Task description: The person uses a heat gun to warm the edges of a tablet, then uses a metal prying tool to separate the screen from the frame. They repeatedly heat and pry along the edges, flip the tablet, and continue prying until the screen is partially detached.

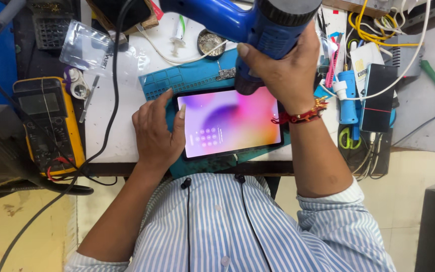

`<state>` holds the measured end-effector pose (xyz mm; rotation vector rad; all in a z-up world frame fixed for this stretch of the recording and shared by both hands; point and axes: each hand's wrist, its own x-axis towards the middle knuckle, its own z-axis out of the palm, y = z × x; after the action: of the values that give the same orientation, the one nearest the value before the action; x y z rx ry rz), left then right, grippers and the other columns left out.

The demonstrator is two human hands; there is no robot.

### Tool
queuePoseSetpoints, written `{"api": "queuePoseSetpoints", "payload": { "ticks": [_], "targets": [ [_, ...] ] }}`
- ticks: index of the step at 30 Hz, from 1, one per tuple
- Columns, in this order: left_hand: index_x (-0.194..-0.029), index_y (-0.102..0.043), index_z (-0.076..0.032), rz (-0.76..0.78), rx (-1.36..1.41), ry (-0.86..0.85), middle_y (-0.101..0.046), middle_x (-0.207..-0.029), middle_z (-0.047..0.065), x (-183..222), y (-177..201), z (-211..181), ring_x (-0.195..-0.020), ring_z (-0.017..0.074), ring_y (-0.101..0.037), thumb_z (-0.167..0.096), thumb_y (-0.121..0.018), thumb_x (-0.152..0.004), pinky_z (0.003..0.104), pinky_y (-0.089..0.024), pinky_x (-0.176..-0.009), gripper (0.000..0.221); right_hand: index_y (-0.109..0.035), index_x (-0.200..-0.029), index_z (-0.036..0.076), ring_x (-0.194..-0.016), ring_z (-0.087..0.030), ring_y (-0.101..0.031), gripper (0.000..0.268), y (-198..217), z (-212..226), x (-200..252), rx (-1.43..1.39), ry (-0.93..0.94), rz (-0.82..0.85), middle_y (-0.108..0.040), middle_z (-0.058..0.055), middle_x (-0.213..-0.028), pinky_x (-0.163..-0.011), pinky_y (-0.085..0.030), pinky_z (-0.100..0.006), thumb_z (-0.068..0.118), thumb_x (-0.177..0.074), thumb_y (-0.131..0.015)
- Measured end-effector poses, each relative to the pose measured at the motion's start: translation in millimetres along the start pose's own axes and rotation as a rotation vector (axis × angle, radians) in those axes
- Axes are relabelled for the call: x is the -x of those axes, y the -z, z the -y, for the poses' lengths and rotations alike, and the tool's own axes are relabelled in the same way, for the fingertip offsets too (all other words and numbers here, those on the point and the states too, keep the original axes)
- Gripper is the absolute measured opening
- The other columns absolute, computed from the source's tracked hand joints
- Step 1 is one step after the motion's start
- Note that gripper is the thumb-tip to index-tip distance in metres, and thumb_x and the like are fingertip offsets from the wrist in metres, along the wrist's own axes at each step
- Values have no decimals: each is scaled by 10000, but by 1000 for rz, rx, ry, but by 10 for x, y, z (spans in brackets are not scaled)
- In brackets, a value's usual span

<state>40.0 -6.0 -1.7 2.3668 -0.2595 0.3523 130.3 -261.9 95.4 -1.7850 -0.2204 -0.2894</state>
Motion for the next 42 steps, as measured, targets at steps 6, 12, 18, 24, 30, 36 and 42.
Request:
{"api": "queuePoseSetpoints", "payload": {
  "ticks": [6, 12, 18, 24, 30, 36, 42],
  "targets": [
    [-1402, -549, -29, -26, 73, 27, -670, -1312, 102, 43, 7, 82, -1238, 282, -576, -242, -536, -1086, 453, -356, -1095, 381, -544, -1289, 14, -1041, -183, -742, 516, 33, 73, -31, 286, 272, 2, -717, -96, -1152, -963, -625, -315, 1, -946, -930],
    [-1388, -546, -31, -55, 142, 45, -687, -1299, 96, 35, 2, 122, -1235, 269, -605, -209, -525, -1094, 448, -363, -1118, 344, -563, -1296, 11, -1045, -158, -741, 496, -269, -122, 64, 81, 137, 55, -728, -89, -1172, -959, -630, -300, 11, -955, -922],
    [-1379, -546, -42, -84, 208, 63, -705, -1270, 77, 45, 19, 124, -1207, 250, -623, -177, -521, -1099, 428, -381, -1103, 312, -577, -1285, 13, -967, -157, -761, 446, 89, -42, -53, 155, 70, -11, -735, -83, -1103, -895, -655, -292, -25, -982, -903],
    [-1390, -538, -45, -78, 213, 46, -705, -1272, 67, 30, -4, 142, -1205, 247, -622, -176, -502, -1107, 429, -384, -1113, 314, -574, -1254, 31, -945, -149, -758, 473, -350, -89, 36, 15, 1, -28, -740, -56, -1095, -849, -653, -307, 33, -905, -893],
    [-1402, -531, -55, -102, 268, 73, -700, -1277, 76, 70, 22, 132, -1198, 243, -620, -155, -489, -1116, 398, -416, -1099, 306, -564, -1296, 12, -1054, -192, -734, 499, -416, -68, 76, 108, 222, 68, -720, -86, -1162, -1000, -611, -329, -12, -942, -915],
    [-1403, -518, -48, -99, 297, 68, -700, -1283, 75, 60, 12, 172, -1210, 237, -626, -143, -489, -1117, 401, -412, -1108, 302, -560, -1237, 35, -921, -164, -754, 459, 80, -4, -26, 33, -91, -107, -735, -45, -1072, -806, -651, -321, 28, -904, -876],
    [-1423, -496, -40, -114, 397, 101, -671, -1317, 100, 60, -33, 203, -1239, 231, -623, -162, -465, -1134, 384, -448, -1106, 316, -582, -1287, 2, -1035, -200, -746, 476, -472, 12, 96, 64, 153, 70, -733, -96, -1159, -979, -627, -322, 52, -972, -935]
  ]
}}
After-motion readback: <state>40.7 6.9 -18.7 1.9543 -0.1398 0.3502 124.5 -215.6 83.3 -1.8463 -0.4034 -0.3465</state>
